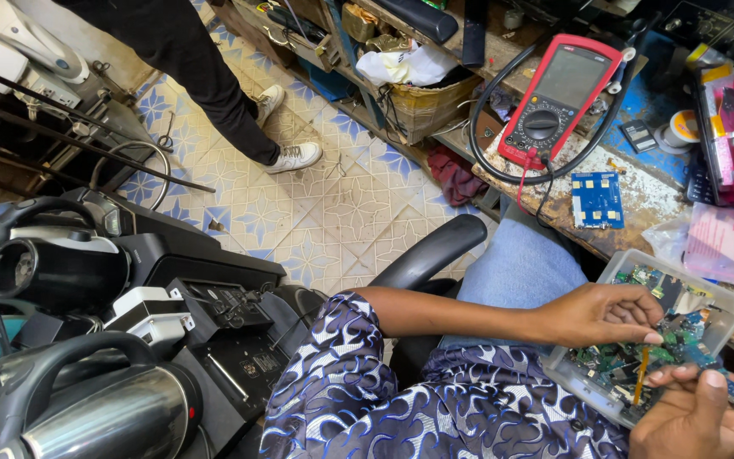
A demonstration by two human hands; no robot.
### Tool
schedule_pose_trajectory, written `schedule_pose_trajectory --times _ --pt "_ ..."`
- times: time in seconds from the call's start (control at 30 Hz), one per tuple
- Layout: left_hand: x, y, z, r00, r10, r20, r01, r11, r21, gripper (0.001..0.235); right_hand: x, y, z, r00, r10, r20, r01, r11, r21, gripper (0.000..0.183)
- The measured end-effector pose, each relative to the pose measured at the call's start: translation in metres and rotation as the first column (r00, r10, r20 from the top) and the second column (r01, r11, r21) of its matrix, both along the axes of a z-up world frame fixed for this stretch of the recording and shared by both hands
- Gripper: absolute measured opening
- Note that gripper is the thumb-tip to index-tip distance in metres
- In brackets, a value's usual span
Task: The person sits at a cluttered workbench and sorts through a transparent plastic container filled with electronic components. They pick up various circuit boards and small parts, examine them, and place them back into the container.
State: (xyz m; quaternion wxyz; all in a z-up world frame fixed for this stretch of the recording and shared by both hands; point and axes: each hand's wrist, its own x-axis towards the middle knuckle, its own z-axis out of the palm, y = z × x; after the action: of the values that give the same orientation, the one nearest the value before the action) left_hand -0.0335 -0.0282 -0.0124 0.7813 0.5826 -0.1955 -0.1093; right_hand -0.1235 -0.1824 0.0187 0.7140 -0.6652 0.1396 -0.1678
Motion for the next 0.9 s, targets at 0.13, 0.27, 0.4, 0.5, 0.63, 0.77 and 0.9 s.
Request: schedule_pose_trajectory --times 0.13,0.27,0.4,0.5,0.63,0.77,0.9 --pt "-0.006 0.000 0.002 0.999 0.004 -0.042 -0.004 1.000 -0.009 0.028 -0.001 -0.016 -0.021 0.998 0.032 0.056 -0.030 0.999 -0.036 0.031" --pt "-0.003 -0.005 -0.011 1.000 -0.004 -0.023 0.004 1.000 0.009 0.031 0.002 -0.014 -0.022 0.997 -0.050 0.056 0.048 0.998 0.039 0.016" --pt "-0.002 -0.008 -0.016 1.000 -0.010 -0.025 0.010 1.000 0.004 0.031 0.001 -0.018 -0.032 0.995 -0.026 0.097 0.026 1.000 0.000 0.018" --pt "-0.001 -0.009 -0.018 1.000 -0.012 -0.024 0.012 1.000 0.002 0.030 -0.001 -0.015 -0.022 0.996 0.018 0.082 -0.021 0.999 0.043 0.015" --pt "-0.001 -0.009 -0.018 1.000 -0.009 -0.021 0.009 1.000 0.023 0.032 -0.002 -0.011 -0.015 0.997 0.031 0.068 -0.030 0.999 -0.014 0.016" --pt "-0.001 -0.009 -0.017 1.000 -0.003 -0.021 0.004 0.999 0.041 0.034 0.000 -0.010 -0.015 0.999 0.008 0.044 -0.009 1.000 0.019 0.016" --pt "-0.001 -0.008 -0.017 1.000 -0.016 -0.012 0.017 1.000 0.025 0.034 0.002 -0.013 -0.022 0.999 0.011 0.046 -0.012 1.000 0.028 0.019"
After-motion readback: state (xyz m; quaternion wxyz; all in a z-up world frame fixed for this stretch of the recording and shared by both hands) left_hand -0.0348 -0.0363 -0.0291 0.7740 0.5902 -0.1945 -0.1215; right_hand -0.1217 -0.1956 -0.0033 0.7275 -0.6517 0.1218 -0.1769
